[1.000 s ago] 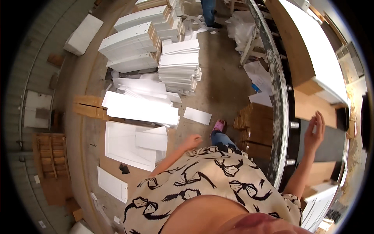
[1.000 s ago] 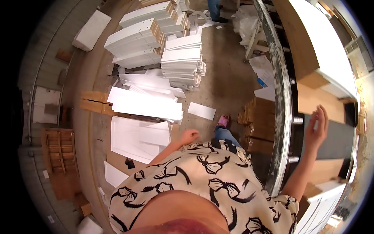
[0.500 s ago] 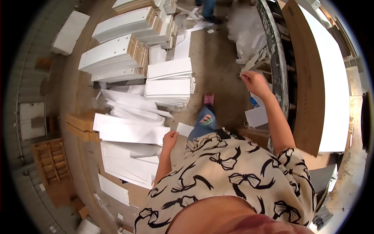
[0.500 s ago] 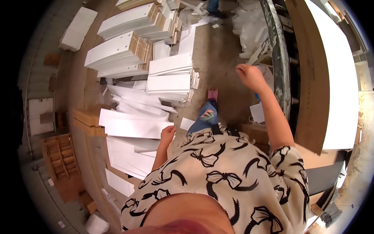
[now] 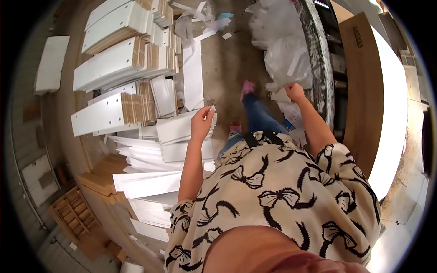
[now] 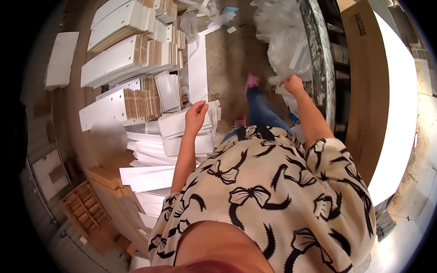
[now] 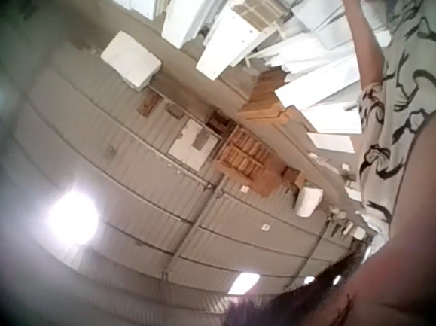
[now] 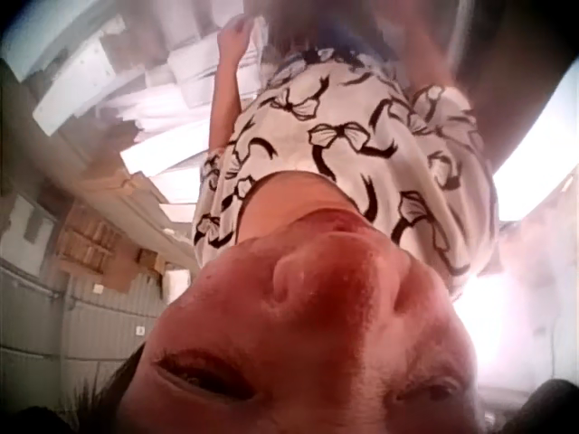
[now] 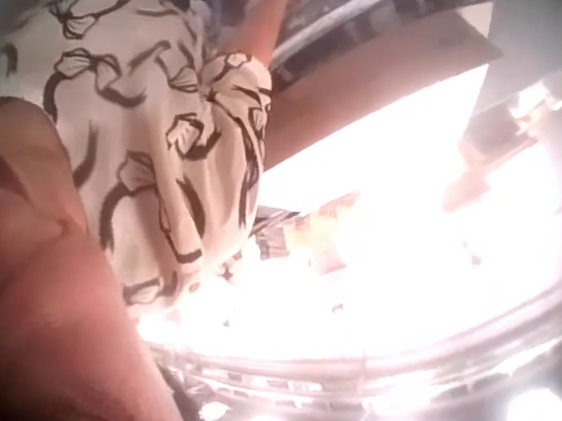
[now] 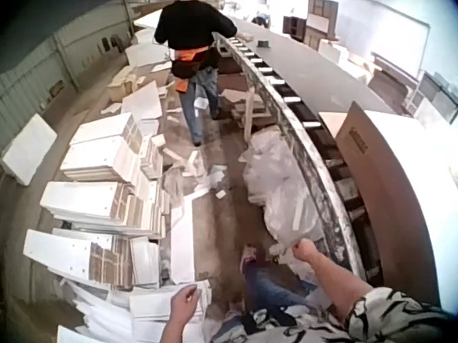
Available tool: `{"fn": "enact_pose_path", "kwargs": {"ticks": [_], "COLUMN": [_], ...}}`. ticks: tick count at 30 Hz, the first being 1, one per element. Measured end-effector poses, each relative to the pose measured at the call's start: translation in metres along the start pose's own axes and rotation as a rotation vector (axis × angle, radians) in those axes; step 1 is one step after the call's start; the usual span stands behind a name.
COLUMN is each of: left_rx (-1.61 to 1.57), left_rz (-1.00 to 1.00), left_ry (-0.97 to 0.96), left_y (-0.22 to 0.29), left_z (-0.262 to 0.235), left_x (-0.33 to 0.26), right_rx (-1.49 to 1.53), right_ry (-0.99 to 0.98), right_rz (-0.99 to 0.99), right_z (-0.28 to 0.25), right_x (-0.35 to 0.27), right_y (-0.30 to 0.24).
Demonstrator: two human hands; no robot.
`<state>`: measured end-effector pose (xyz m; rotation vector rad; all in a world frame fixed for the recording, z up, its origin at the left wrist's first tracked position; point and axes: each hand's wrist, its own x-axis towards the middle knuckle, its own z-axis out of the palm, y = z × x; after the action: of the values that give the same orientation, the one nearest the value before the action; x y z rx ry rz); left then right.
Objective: The person places white furniture panels into a cardboard box on a conveyor belt, adds foam padding strips, and places a cardboard lid on top.
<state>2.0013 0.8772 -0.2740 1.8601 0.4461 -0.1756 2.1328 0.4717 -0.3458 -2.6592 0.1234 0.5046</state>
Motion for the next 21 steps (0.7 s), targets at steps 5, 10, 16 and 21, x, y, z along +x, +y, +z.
{"fn": "enact_pose_path", "kwargs": {"ticks": [5, 10, 16, 21], "left_rx": [0.073, 0.111, 0.295, 0.176], "left_rz": [-0.051, -0.156, -0.136, -0.294], "left_ry": [-0.042, -0.156, -0.317, -0.385], "left_y": [0.019, 0.036, 0.121, 0.123], "left_z": [0.045, 0.066, 0.113, 0.114], "left_x": [0.082, 0.137, 0.271, 0.360], "right_rx": [0.014, 0.205, 0.025, 0.052], "right_ry": [-0.085, -0.033, -0.019, -0.074], "right_rz": [0.550, 0.859, 1.047, 1.168], "right_z": [-0.013, -0.026, 0.000, 0.012], "right_x": [0.101, 0.186, 0.216, 0.233], "right_y": [0.018, 0.000, 0.061, 0.053]}}
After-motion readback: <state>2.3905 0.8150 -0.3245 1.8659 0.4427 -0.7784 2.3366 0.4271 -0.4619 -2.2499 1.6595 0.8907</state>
